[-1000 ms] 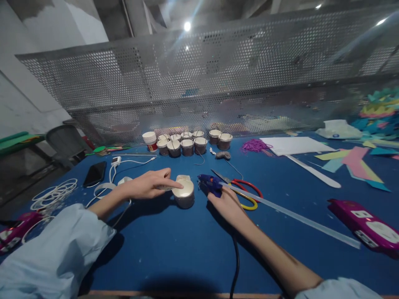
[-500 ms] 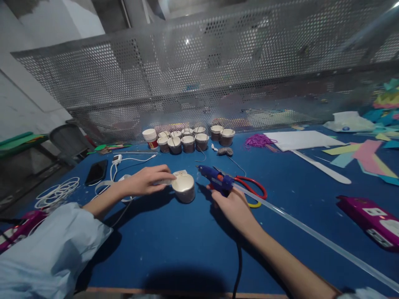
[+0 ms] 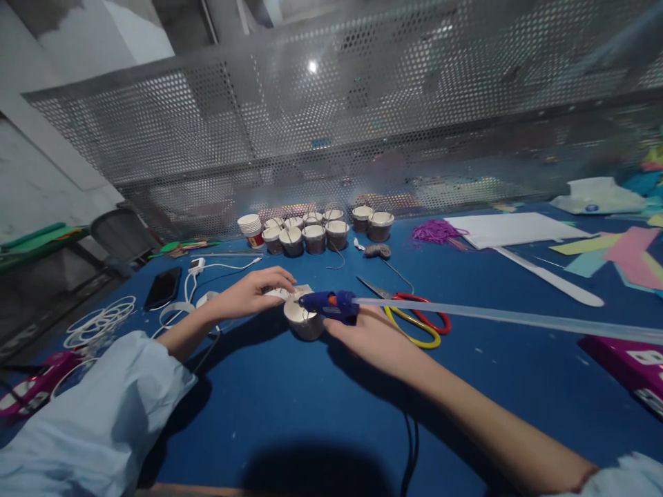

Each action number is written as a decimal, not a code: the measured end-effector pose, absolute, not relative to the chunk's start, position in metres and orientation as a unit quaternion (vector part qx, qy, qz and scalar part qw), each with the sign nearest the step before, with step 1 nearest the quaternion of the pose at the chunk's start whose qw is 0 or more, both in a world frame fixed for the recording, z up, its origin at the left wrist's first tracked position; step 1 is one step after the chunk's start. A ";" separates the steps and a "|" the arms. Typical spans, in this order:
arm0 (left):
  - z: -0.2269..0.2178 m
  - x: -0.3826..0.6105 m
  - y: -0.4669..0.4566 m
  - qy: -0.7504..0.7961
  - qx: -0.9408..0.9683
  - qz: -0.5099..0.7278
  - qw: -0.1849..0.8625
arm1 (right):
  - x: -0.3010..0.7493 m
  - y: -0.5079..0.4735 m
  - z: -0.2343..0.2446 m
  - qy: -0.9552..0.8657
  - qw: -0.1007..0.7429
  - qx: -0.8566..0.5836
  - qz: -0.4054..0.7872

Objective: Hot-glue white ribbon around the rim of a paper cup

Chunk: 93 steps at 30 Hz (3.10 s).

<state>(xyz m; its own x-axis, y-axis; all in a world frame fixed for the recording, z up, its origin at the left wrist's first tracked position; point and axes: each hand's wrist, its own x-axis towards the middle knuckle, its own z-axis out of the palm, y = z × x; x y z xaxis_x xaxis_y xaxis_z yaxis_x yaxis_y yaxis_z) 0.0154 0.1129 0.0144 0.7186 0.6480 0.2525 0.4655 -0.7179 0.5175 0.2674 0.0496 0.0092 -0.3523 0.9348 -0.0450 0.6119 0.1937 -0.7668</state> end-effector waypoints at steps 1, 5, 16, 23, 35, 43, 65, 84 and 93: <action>0.014 0.016 0.113 0.314 0.898 0.216 0.220 | 0.266 0.049 0.011 -0.744 0.225 -0.520 0.355; 0.011 0.020 0.110 0.345 0.876 0.234 0.244 | 0.263 0.049 0.018 -0.767 0.231 -0.500 0.329; 0.009 0.028 0.108 0.447 0.787 0.260 0.336 | 0.269 0.068 0.023 -0.827 0.211 -0.448 0.265; 0.006 0.033 0.108 0.487 0.704 0.280 0.435 | 0.268 0.075 0.024 -0.841 0.205 -0.418 0.274; -0.001 0.037 0.111 0.495 0.651 0.310 0.484 | 0.255 0.063 0.005 -0.792 0.234 -0.456 0.332; -0.001 0.040 0.111 0.501 0.638 0.319 0.489 | 0.253 0.065 -0.012 -0.757 0.274 -0.480 0.347; -0.005 0.039 0.113 0.503 0.603 0.342 0.517 | 0.246 0.059 -0.019 -0.611 0.279 -0.539 0.508; -0.003 0.041 0.109 0.510 0.602 0.340 0.513 | 0.244 0.056 -0.018 -0.609 0.288 -0.542 0.503; -0.001 0.042 0.107 0.503 0.600 0.342 0.519 | 0.249 0.060 -0.022 -0.587 0.292 -0.500 0.566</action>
